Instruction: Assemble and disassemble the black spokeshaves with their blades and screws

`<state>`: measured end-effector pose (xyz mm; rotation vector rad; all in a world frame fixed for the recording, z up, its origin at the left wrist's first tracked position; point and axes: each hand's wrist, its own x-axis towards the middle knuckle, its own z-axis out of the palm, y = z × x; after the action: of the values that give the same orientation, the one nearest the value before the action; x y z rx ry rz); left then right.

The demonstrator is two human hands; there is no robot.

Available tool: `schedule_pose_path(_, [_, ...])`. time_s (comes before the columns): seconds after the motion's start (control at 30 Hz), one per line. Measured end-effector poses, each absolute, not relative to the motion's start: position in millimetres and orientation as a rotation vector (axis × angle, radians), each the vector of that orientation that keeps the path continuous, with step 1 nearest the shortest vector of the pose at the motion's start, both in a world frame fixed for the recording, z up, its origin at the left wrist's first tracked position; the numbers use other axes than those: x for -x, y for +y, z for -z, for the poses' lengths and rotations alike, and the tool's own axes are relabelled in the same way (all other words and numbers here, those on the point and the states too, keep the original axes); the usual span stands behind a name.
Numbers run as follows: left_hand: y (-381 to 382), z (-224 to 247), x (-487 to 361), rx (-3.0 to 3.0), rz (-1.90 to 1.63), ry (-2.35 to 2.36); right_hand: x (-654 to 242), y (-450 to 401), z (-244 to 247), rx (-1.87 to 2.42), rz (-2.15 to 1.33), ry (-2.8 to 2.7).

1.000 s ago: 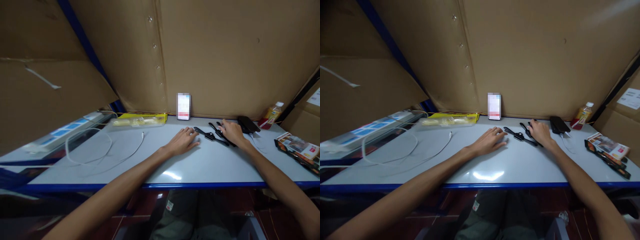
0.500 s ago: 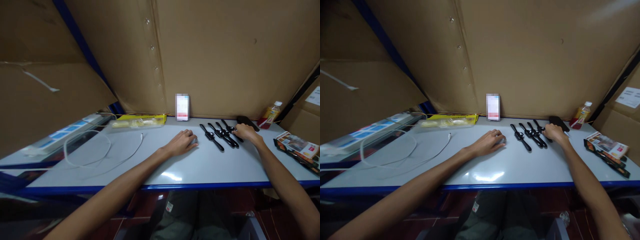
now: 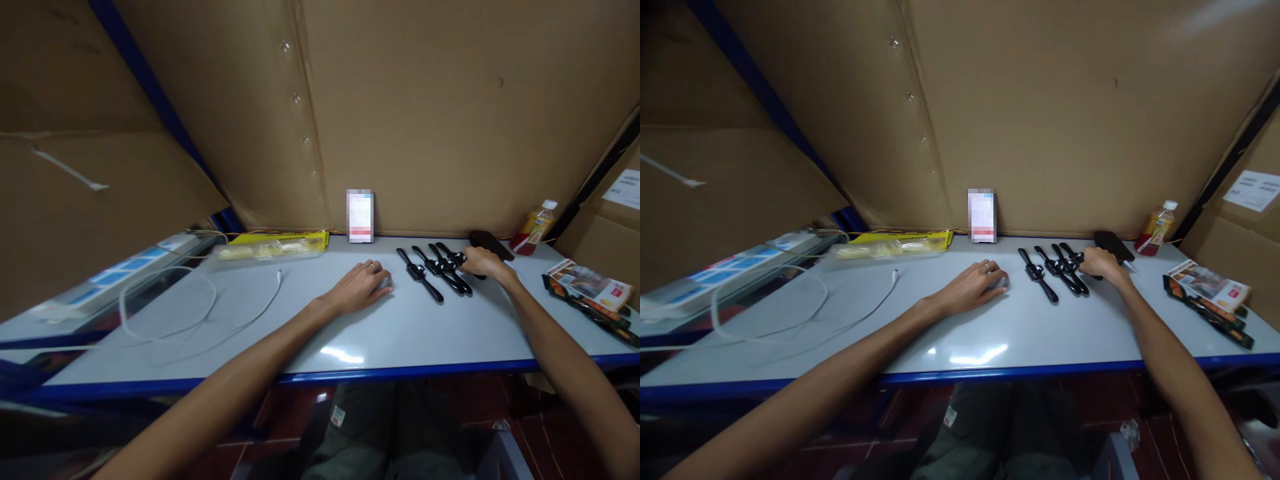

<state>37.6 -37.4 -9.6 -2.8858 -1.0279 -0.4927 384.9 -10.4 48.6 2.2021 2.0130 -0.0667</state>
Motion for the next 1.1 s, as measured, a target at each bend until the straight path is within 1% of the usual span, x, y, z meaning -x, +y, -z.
schedule_pose_path(0.27, [-41, 5, -39, 2.881, 0.491, -1.045, -383, -14, -53, -2.352, -0.003, 2.162])
schedule_pose_path(0.33, [-42, 2, -39, 2.864, 0.561, -1.041, -378, -18, -55, -2.443, -0.094, 2.209])
schedule_pose_path(0.4, [-44, -1, -40, 2.829, 0.708, -1.033, -369, -23, -57, -2.490, -0.116, 2.314])
schedule_pose_path(0.43, [-46, -2, -40, 2.806, 0.797, -1.031, -364, -27, -57, -2.462, -0.046, 2.415])
schedule_pose_path(0.47, [-47, -4, -39, 2.778, 0.886, -1.032, -357, -31, -57, -2.385, 0.095, 2.538])
schedule_pose_path(0.53, [-49, -6, -39, 2.725, 1.024, -1.031, -341, -40, -54, -2.156, 0.522, 2.714])
schedule_pose_path(0.6, [-52, -8, -39, 2.705, 1.079, -1.015, -323, -51, -50, -1.861, 0.918, 2.788])
schedule_pose_path(0.63, [-53, -9, -39, 2.710, 1.074, -0.999, -315, -56, -47, -1.751, 1.010, 2.808])
schedule_pose_path(0.67, [-55, -10, -40, 2.724, 1.049, -0.977, -308, -61, -45, -1.672, 1.030, 2.812])
schedule_pose_path(0.8, [-61, -11, -45, 2.816, 0.818, -0.856, -289, -72, -38, -1.421, 0.984, 2.854])
schedule_pose_path(0.9, [-64, -11, -48, 2.898, 0.614, -0.805, -285, -74, -36, -1.360, 0.929, 2.835])
schedule_pose_path(1.1, [-62, -10, -49, 2.912, 0.417, -0.887, -284, -78, -39, -1.370, 0.574, 2.855])
